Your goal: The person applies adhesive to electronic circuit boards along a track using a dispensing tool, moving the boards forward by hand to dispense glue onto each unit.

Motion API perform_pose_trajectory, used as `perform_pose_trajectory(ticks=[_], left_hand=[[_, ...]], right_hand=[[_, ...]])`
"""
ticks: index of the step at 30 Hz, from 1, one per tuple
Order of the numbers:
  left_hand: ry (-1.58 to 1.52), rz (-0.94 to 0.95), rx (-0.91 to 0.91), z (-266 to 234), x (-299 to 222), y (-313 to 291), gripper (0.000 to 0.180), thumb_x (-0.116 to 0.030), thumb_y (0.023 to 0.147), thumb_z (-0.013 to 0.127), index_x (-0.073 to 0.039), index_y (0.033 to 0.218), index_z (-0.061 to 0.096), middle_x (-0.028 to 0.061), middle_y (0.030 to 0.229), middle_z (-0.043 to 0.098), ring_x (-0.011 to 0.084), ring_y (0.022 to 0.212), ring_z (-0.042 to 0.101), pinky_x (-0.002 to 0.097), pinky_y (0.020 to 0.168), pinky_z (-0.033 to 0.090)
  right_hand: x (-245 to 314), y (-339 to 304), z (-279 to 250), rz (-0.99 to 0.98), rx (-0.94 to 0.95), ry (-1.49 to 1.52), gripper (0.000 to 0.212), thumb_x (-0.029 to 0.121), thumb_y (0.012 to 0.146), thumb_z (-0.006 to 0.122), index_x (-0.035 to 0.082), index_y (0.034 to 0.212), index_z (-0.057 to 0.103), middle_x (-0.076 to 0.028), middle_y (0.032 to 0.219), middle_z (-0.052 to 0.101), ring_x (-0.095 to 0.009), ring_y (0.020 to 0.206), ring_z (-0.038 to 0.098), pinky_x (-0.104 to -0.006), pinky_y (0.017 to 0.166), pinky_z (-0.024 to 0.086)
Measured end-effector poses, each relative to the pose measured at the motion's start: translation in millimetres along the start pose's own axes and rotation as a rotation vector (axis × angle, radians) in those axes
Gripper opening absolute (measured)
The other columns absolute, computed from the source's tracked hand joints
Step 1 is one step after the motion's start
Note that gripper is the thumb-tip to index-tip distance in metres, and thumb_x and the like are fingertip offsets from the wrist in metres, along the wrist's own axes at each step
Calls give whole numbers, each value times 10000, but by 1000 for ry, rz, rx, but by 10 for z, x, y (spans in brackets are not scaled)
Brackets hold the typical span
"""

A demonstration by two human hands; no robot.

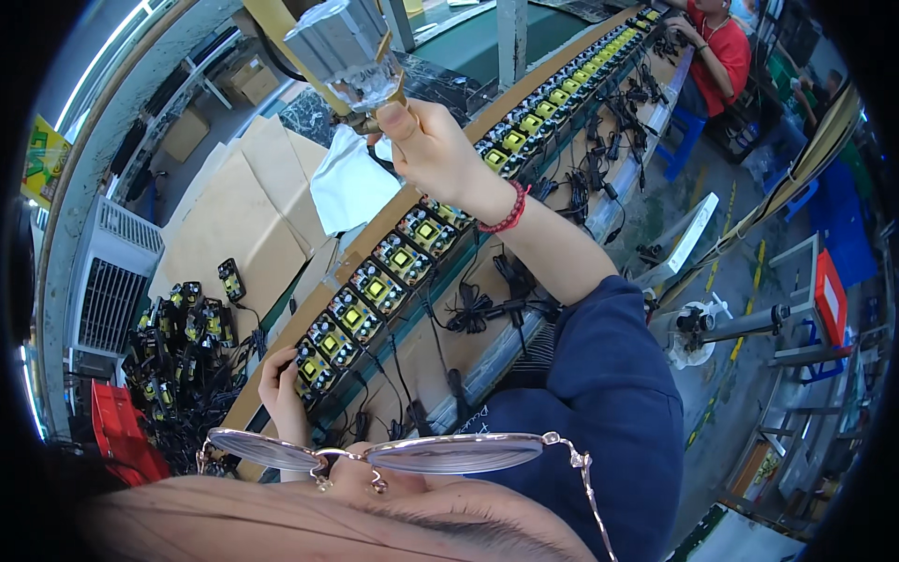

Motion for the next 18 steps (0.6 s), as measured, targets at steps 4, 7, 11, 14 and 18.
perform_pose_trajectory(ticks=[4, 7, 11, 14, 18], left_hand=[[-68, 18, -3, -35, 100, 7, 163, -19, 815, 513, 19, 933, 620, 114, 1057, 614, 156, 906, 547, 259, 786, 418], [-86, 35, -1, -35, 45, -23, 163, -20, 815, 514, 18, 931, 622, 113, 1056, 615, 154, 912, 546, 258, 785, 418], [-111, 48, 3, -104, 102, 1, 163, -22, 816, 515, 17, 932, 623, 120, 1059, 615, 158, 915, 547, 260, 789, 419], [-104, 42, 5, -115, 130, -12, 164, -20, 814, 520, 16, 938, 621, 125, 1060, 614, 163, 921, 549, 264, 802, 420], [-118, 61, 32, -152, 212, 51, 175, -8, 801, 519, 15, 946, 614, 139, 1085, 596, 204, 990, 545, 303, 883, 404]], right_hand=[[-87, -45, 78, -5, -23, 33, 810, 705, 861, 308, -65, 936, 545, 15, 428, 358, -54, 358, 356, -201, 369, 307], [-75, -115, 141, -3, -35, 10, 730, 698, 857, 328, -11, 815, 503, 10, 446, 378, -58, 364, 368, -203, 368, 312], [-95, -134, 250, -33, -25, -7, 686, 704, 840, 349, 39, 694, 433, 4, 460, 391, -65, 369, 382, -207, 362, 322], [-104, -126, 260, -17, -26, -24, 704, 709, 837, 348, 29, 684, 448, 2, 461, 391, -66, 367, 383, -207, 356, 320], [-186, -112, 279, 54, -24, -1, 713, 708, 839, 343, 16, 725, 469, 7, 456, 385, -66, 362, 384, -203, 351, 314]])
Point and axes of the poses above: each hand's wrist, its own y-axis towards the middle knuckle, its own z-axis out of the palm, x = y × z, the point moved 5 cm from there along y, towards the middle knuckle
